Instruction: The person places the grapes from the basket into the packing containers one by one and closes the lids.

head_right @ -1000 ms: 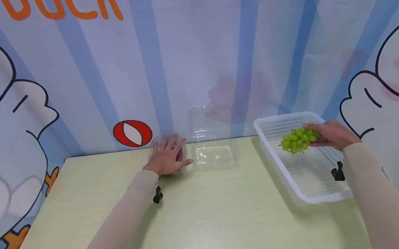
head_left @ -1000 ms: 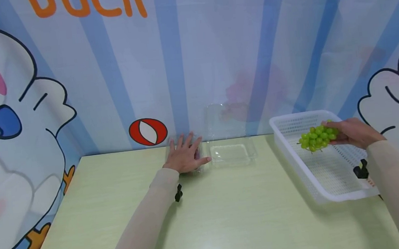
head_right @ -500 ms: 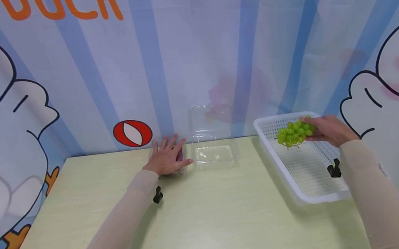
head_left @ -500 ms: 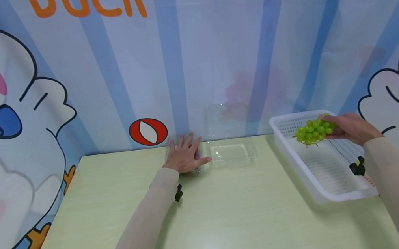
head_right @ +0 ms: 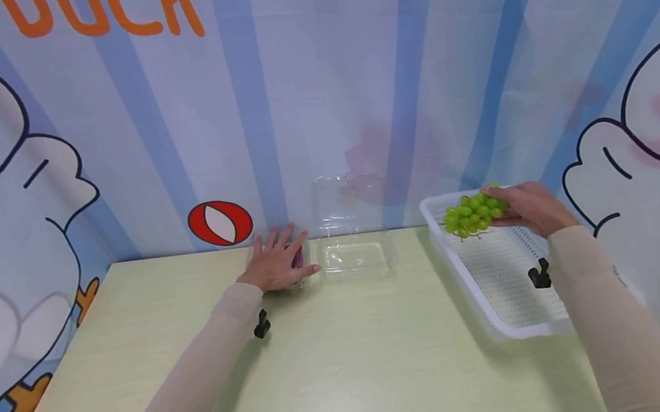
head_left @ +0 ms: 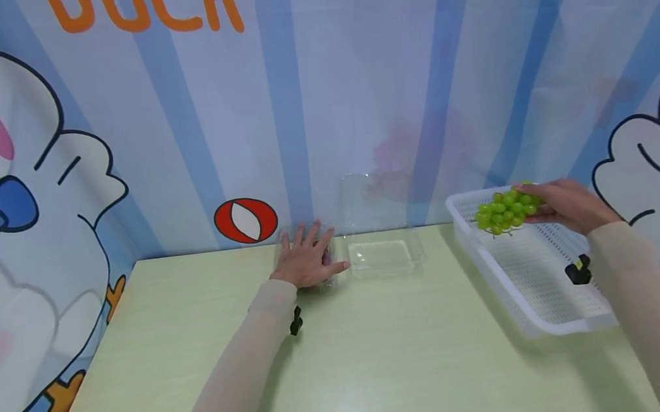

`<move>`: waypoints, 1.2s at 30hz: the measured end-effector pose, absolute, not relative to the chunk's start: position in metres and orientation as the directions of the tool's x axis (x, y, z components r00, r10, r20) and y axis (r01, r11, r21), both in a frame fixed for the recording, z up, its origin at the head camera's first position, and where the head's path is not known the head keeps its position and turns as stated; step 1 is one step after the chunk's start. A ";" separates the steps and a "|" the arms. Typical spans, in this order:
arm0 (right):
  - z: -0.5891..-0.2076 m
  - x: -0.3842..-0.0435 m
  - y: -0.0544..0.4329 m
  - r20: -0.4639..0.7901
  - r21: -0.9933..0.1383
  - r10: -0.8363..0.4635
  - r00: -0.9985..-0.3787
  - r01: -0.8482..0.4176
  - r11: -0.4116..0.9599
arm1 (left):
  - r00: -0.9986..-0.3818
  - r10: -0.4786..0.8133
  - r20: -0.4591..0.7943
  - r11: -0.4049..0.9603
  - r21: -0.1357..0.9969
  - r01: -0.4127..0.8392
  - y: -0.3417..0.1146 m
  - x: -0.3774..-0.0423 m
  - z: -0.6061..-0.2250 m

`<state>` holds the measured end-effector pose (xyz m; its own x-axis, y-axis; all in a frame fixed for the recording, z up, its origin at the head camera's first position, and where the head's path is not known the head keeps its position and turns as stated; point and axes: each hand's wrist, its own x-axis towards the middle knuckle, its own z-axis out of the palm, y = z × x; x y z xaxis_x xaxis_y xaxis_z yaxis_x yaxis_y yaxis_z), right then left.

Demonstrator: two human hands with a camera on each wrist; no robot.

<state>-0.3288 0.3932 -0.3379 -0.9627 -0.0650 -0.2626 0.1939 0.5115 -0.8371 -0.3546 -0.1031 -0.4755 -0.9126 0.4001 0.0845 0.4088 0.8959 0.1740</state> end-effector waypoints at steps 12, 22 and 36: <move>-0.336 -0.333 0.367 -0.234 -0.861 -0.093 -0.968 0.162 0.481 | -0.914 0.399 0.080 0.897 0.175 0.407 -0.102 -0.353 -0.474; -0.337 -0.340 0.343 -0.239 -0.889 -0.147 -0.960 0.155 0.432 | -0.912 0.400 0.091 0.894 0.180 0.410 -0.103 -0.353 -0.475; -0.343 -0.349 0.315 -0.227 -0.908 -0.188 -0.956 0.138 0.396 | -0.914 0.399 0.070 0.895 0.187 0.405 -0.104 -0.353 -0.473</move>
<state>-0.3486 0.3150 -0.3429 -0.9557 -0.1877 -0.2269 0.1378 0.3962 -0.9078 -0.3528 -0.1037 -0.4734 -0.9141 0.3994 0.0698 0.4053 0.8949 0.1869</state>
